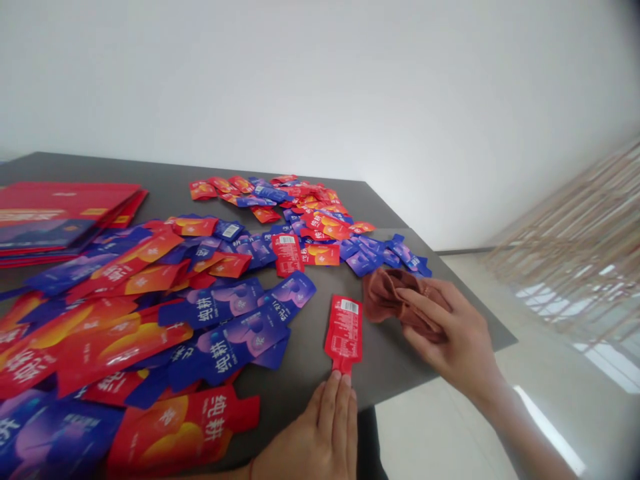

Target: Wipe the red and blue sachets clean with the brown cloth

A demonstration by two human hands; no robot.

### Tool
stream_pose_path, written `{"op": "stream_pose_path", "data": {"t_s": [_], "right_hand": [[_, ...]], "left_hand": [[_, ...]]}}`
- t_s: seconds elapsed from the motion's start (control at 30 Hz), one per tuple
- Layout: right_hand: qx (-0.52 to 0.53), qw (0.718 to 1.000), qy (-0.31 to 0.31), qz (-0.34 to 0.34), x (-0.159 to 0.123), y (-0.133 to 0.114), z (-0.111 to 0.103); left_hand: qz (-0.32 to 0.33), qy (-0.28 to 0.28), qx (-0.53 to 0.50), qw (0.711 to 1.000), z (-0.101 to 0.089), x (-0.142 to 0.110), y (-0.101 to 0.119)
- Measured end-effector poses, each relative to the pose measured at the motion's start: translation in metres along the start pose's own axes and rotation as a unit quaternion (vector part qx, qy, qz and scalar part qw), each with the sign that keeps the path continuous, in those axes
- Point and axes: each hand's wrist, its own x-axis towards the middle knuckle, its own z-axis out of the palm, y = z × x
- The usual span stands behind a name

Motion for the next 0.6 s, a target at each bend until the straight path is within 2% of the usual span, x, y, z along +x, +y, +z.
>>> {"op": "stream_pose_path", "data": {"t_s": [0.13,0.27,0.47,0.6], "right_hand": [[-0.004,0.992,-0.074,-0.104,0.003,-0.027,-0.010],[-0.015,0.976,-0.142,-0.165,0.004,-0.050,-0.002],[-0.004,0.952,-0.251,-0.178,0.011,-0.061,0.009],[-0.011,0.948,-0.272,-0.163,0.021,-0.058,0.010]], "left_hand": [[-0.006,0.005,-0.005,1.000,0.000,0.001,0.002],[-0.014,0.018,-0.021,1.000,0.003,-0.001,0.005],[-0.031,0.021,-0.026,0.999,0.005,-0.002,0.006],[-0.014,0.019,-0.016,1.000,0.005,0.000,0.005]]}}
